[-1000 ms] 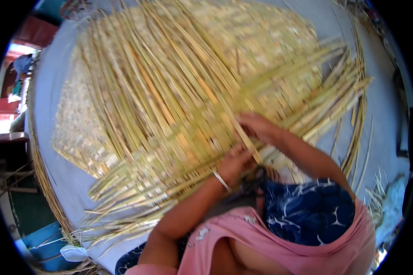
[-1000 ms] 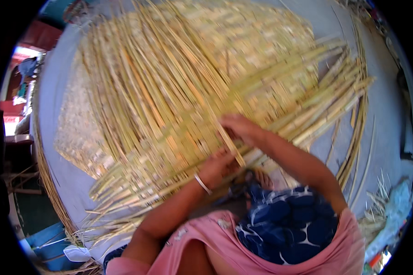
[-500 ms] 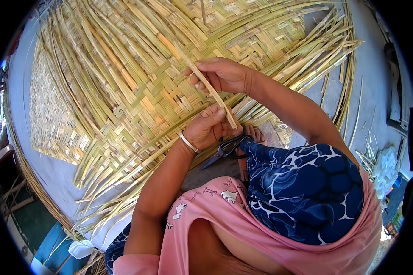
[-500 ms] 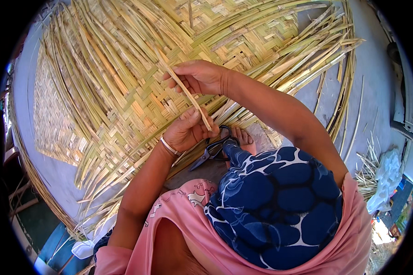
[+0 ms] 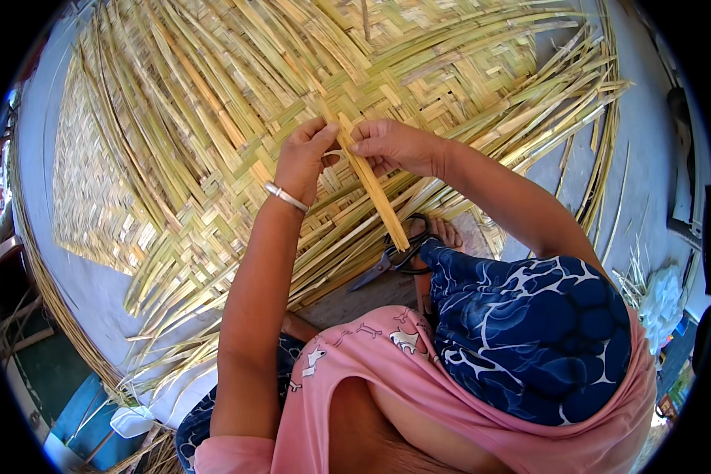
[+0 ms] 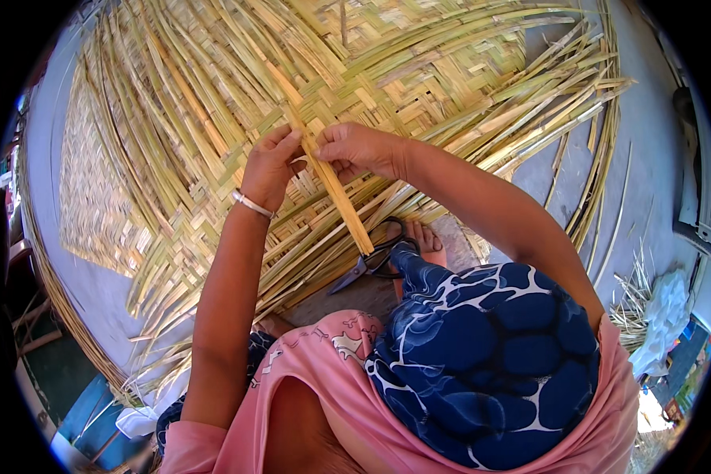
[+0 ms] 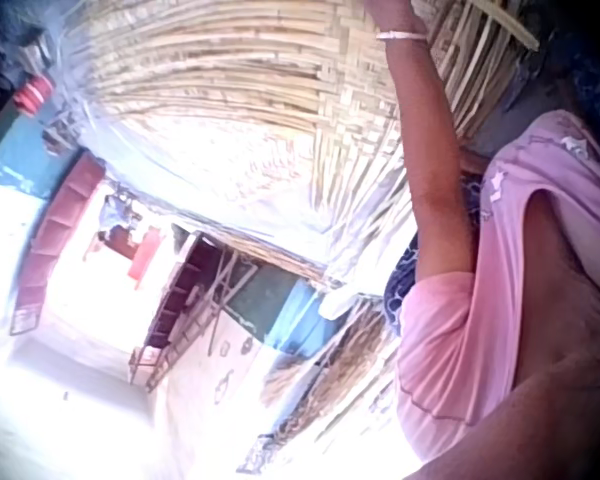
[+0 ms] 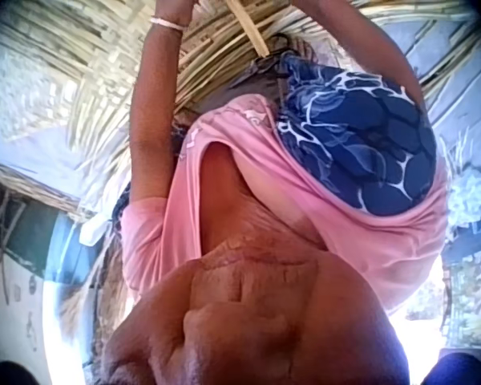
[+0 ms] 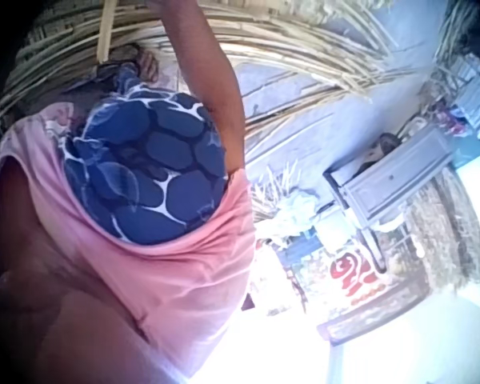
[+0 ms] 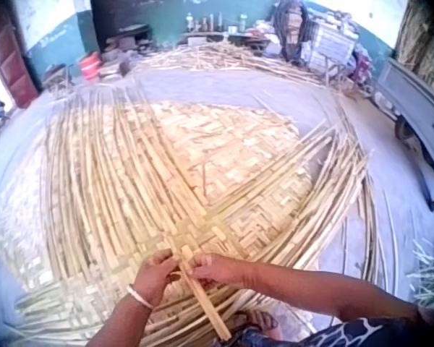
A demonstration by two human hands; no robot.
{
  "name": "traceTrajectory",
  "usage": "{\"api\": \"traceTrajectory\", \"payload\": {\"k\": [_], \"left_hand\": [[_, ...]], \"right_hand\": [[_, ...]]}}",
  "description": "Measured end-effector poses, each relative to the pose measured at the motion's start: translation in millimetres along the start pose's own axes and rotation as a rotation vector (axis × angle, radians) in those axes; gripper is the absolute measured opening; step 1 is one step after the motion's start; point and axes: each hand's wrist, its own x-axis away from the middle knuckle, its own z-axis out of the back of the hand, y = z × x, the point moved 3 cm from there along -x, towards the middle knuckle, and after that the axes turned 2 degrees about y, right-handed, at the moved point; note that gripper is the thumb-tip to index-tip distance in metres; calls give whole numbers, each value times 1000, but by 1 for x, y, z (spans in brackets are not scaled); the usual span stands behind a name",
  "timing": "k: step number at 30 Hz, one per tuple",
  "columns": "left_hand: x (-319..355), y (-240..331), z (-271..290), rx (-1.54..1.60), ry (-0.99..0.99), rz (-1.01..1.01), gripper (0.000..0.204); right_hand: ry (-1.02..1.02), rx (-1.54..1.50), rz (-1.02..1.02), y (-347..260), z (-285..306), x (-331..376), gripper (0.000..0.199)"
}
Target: The person weaves a large flat basket using dried palm leaves. They interlace the leaves by hand, adjusting and tightening the weave across the surface.
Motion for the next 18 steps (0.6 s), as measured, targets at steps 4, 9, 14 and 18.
{"api": "traceTrajectory", "payload": {"k": [4, 9, 14, 18], "left_hand": [[-2, -1, 2, -124, 63, -9, 13], [-2, -16, 2, -66, 40, 67, 15], [-4, -22, 3, 17, -3, 119, 19], [-7, -23, -3, -75, -23, 113, 16]], "right_hand": [[65, 30, 21, 15, 0, 1, 16], [138, 252, 91, 21, 5, 9, 13], [148, -27, 1, 18, -6, 25, 16], [107, -115, -41, 24, -11, 33, 19]]}}
